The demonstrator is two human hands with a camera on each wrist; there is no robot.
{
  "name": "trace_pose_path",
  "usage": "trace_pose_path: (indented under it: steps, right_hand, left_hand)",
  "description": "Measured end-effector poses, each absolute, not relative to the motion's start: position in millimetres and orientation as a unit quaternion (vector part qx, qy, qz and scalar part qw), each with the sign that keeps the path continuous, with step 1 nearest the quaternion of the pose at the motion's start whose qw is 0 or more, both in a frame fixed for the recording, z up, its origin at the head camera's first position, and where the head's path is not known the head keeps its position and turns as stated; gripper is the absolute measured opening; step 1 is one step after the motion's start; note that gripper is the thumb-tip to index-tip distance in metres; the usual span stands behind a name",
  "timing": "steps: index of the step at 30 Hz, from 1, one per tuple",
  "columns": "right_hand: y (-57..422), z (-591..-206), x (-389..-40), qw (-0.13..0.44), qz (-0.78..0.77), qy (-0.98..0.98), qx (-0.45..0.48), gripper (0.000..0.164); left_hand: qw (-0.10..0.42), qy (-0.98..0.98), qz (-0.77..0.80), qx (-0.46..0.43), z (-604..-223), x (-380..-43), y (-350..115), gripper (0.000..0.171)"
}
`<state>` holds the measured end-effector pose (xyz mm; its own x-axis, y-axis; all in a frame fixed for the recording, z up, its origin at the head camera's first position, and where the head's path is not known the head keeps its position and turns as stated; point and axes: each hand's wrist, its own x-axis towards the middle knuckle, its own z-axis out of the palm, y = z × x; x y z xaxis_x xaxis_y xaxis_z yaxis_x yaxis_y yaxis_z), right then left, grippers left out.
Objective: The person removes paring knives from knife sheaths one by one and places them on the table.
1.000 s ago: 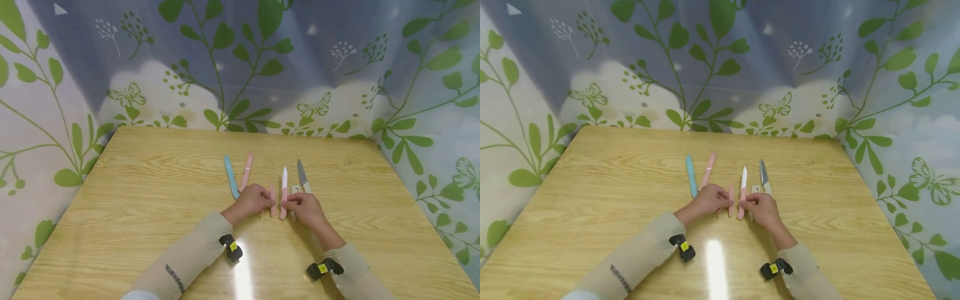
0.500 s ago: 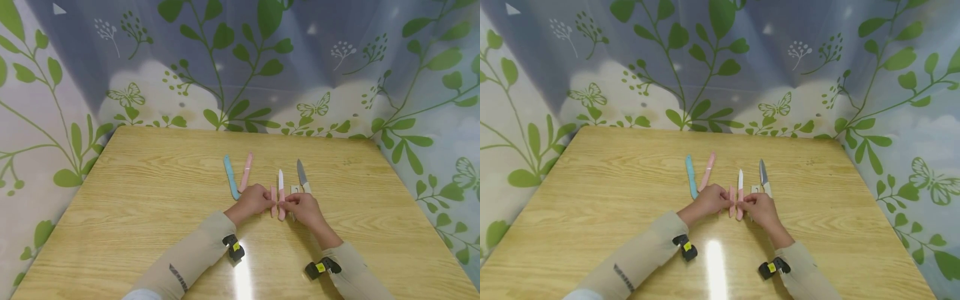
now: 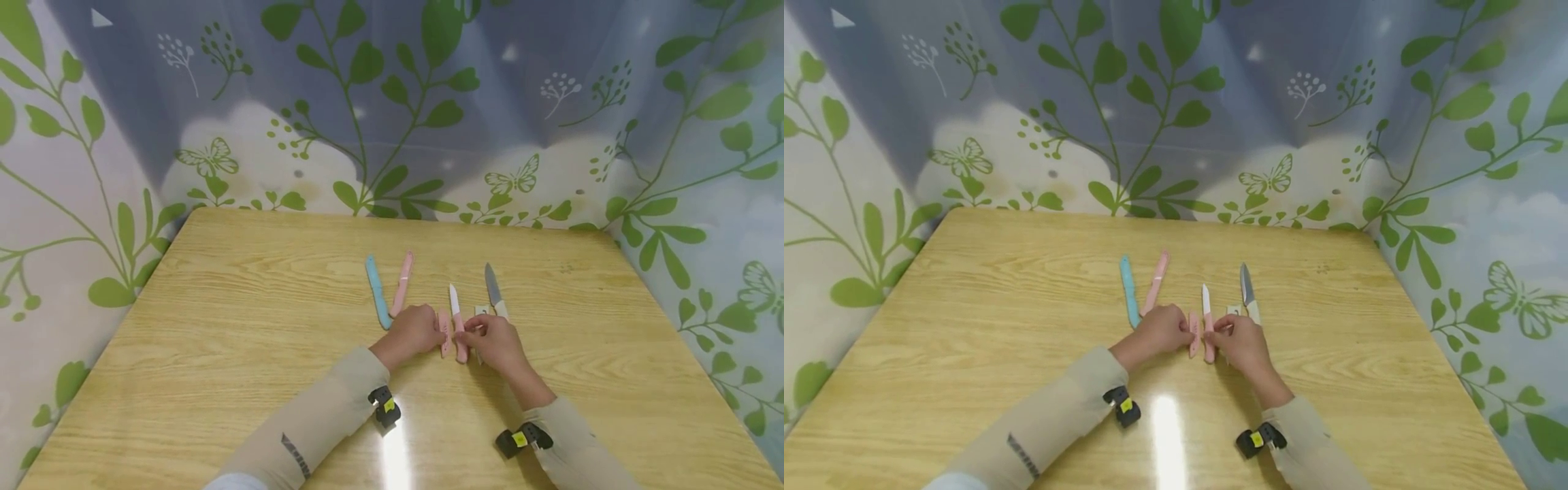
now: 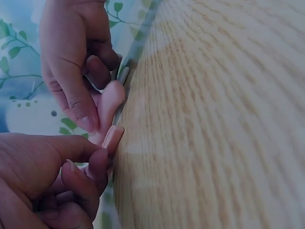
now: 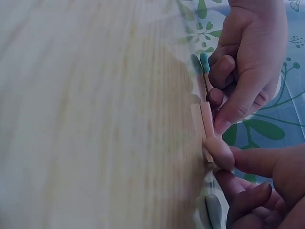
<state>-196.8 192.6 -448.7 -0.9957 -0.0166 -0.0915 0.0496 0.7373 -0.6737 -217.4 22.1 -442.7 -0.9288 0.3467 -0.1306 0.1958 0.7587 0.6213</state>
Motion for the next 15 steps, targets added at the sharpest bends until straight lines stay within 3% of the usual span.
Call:
trace_pose_path:
  steps: [15]
  right_hand:
    - [187.9, -444.0, -195.3, 0.046, -0.341, 0.939, 0.004, 0.026]
  left_hand:
    - [0.110, 0.929, 0.309, 0.170, -442.3, -213.7, 19.8, 0.049]
